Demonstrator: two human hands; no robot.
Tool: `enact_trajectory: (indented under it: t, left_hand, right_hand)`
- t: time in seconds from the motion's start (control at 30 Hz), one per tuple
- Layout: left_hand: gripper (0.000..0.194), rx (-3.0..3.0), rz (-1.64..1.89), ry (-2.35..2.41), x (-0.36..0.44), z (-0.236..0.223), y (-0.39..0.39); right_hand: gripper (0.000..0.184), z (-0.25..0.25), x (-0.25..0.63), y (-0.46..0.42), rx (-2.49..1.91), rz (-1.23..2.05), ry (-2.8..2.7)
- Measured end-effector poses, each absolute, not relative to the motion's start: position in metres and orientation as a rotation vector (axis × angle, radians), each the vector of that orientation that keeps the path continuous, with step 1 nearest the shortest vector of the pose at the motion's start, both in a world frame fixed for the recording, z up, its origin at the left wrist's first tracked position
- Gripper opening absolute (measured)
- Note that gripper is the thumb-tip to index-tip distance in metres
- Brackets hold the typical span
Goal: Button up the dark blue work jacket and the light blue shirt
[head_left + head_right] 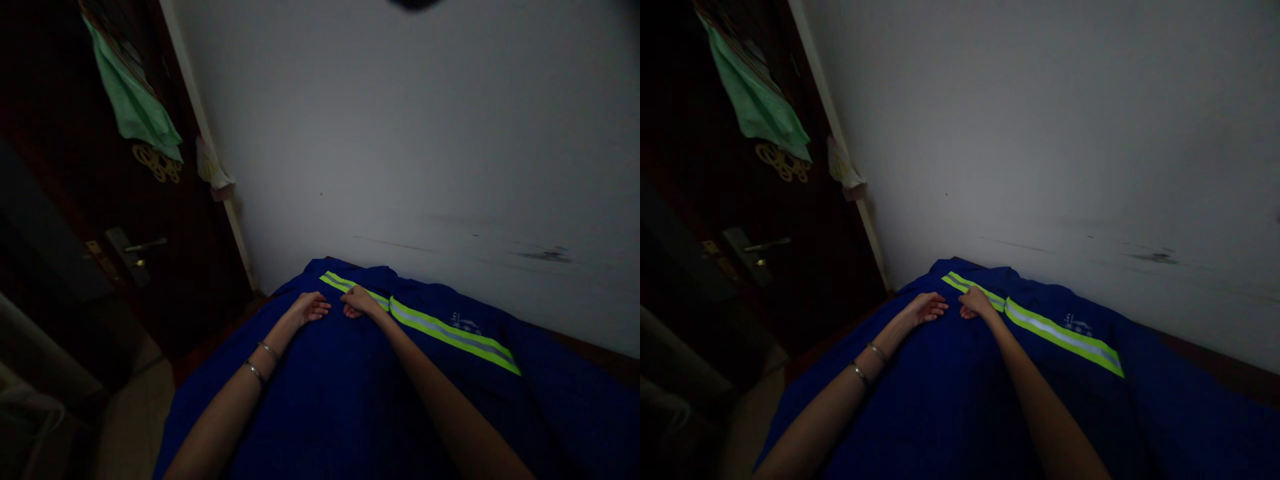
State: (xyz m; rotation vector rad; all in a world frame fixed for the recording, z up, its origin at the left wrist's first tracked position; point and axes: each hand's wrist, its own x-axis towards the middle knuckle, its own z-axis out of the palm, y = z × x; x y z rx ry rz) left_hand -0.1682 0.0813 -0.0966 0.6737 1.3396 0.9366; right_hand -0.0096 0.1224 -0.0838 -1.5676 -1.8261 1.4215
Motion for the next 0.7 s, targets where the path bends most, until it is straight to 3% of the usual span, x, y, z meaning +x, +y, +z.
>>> enact_trajectory:
  t: [0.3, 0.7]
  left_hand:
    - [0.010, 0.387, 1.203, 1.263, -0.150, -0.093, 0.077]
    - [0.021, 0.771, 1.288, 1.462, -0.134, -0.107, 0.083]
  right_hand:
    - [0.019, -0.089, -0.006, 0.120, -1.482, 1.636, -1.678]
    - [0.018, -0.090, -0.010, 0.120, -1.489, 1.613, -1.700]
